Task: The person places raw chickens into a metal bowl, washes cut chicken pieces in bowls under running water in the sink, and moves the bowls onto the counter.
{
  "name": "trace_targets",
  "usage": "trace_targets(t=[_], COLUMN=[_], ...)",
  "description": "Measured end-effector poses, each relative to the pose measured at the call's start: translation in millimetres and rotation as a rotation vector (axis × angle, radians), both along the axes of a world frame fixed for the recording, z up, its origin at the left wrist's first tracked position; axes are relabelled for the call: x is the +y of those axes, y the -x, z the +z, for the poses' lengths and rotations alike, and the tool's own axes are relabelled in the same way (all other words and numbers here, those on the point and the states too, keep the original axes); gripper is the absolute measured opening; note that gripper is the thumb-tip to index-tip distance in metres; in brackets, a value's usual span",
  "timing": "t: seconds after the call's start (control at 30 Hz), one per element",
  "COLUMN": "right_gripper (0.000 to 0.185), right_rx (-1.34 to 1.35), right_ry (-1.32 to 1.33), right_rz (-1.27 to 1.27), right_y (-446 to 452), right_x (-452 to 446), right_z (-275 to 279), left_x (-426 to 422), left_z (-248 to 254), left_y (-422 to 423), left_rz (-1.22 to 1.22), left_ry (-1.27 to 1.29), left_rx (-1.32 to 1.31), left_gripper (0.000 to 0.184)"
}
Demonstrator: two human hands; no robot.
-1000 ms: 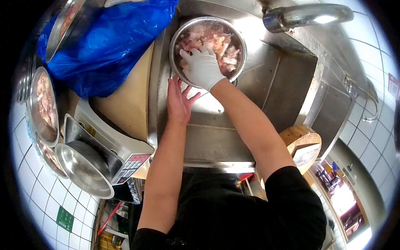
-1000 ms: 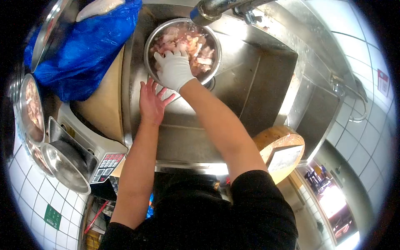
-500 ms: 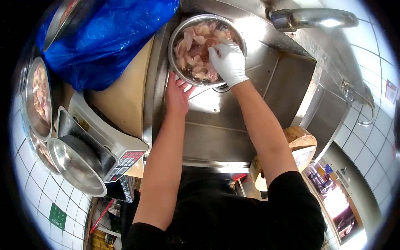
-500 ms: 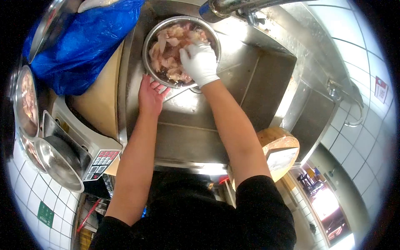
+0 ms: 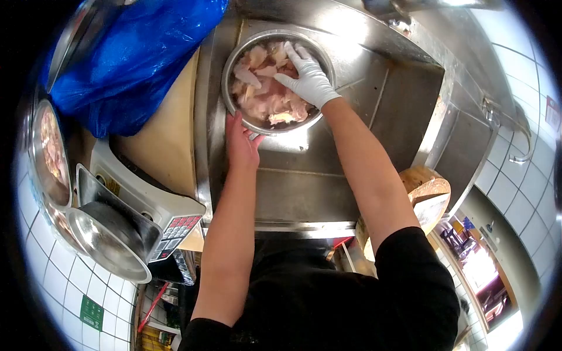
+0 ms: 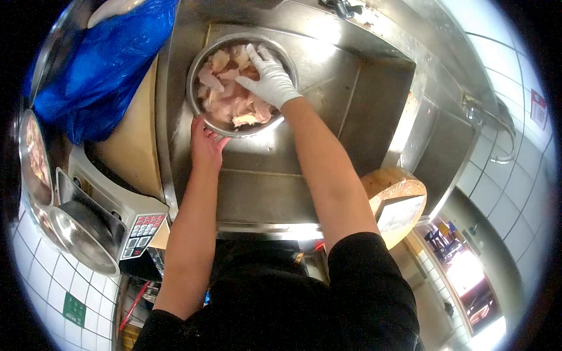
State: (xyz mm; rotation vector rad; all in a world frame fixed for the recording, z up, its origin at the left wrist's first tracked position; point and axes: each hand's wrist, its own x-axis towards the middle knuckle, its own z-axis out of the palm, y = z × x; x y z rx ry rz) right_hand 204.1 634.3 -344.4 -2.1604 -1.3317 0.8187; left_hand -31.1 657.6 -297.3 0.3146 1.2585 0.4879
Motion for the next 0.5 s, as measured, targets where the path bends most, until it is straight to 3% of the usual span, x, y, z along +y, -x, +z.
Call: trace_targets(t=[0.17, 0.27, 0.5], right_gripper=[0.093, 0.092, 0.092], right_rx=[0.056, 0.059, 0.118], right_ry=[-0.011, -0.008, -0.091], right_rz=[0.025, 0.041, 0.044], right_y=[15.1, 20.7, 19.0], right_x=[-9.5, -12.9, -15.9], right_z=[2.4, 5.4, 16.5], left_x=[-9.1, -14.5, -14.4], left_z=[13.8, 6.7, 13.2], left_y=[13.1, 25.5, 24.2], left_rz=[0.013, 0.017, -0.003], left_ry=[0.042, 0.045, 0.012], left_rx=[0.087, 0.016, 0.012], left_gripper=[0.044, 0.054, 0.048])
